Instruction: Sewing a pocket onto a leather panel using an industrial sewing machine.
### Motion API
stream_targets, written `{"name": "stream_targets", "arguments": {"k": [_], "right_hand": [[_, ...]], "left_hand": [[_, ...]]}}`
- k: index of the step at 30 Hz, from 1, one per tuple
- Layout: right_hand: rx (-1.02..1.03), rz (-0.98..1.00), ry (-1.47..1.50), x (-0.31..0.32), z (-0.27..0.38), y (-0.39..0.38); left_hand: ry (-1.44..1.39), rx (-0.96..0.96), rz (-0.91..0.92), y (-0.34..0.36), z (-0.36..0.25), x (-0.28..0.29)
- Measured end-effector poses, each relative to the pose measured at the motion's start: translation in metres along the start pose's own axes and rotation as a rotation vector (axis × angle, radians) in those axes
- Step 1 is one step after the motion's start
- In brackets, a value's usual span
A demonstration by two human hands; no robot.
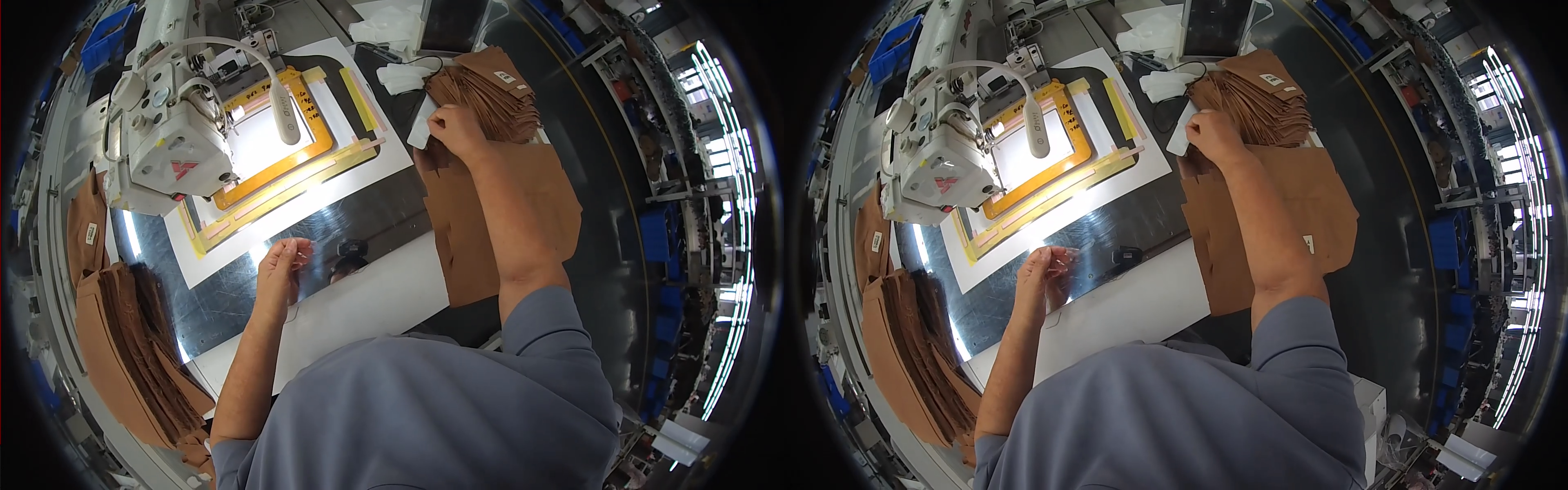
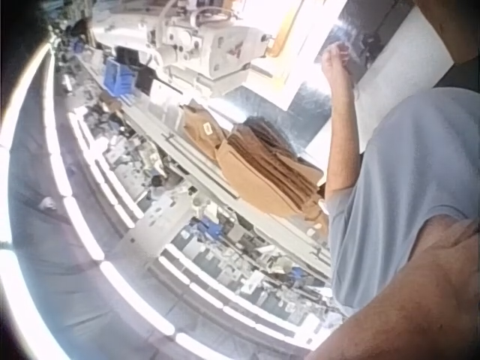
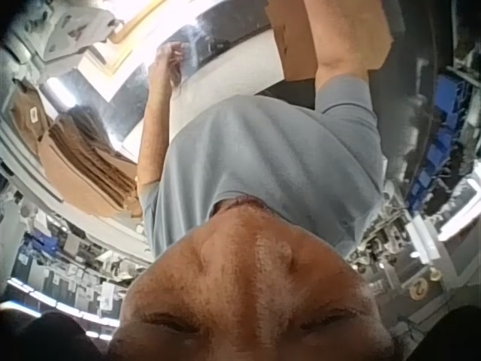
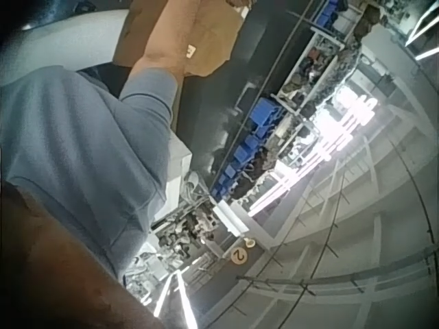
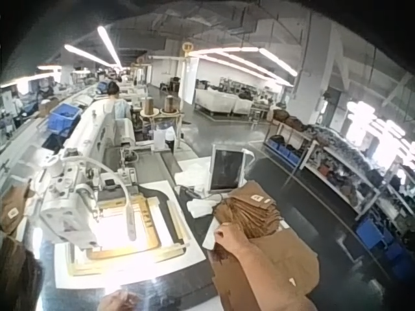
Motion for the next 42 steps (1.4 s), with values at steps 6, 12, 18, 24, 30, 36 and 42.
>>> {"name": "stream_targets", "arguments": {"k": [6,12,18,24,30,36,42], "right_hand": [[0.004,0.138,0.375,0.011,0.121,-0.04],[0.201,0.21,0.59,-0.047,0.208,-0.088],[-0.049,0.517,0.866,-0.078,0.225,-0.111],[-0.199,0.727,1.699,-0.111,0.263,-0.127],[-0.365,0.634,2.055,-0.127,0.257,-0.098],[-0.561,0.418,1.773,-0.148,0.229,-0.083],[-0.441,0.309,1.217,-0.143,0.229,-0.063]], "left_hand": [[-0.054,-0.047,-0.006,0.013,-0.003,-0.032],[-0.214,0.032,-0.012,0.03,-0.001,-0.034],[-0.409,-0.008,-0.16,0.02,-0.011,0.018],[-0.487,-0.016,-0.188,0.016,-0.032,0.039],[-0.377,0.019,-0.151,0.022,-0.03,0.064],[-0.073,-0.066,-0.306,0.03,-0.031,0.073],[0.587,-0.515,-0.601,0.016,-0.07,0.077]]}}
Point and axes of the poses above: each hand's wrist, its own y-axis towards the middle knuckle, its own x-axis out of the back of the hand, z = x × y, the point moved 6 cm from there along y, towards the middle knuckle, and after that the axes turned 7 degrees about -y, right-handed, at the moved point
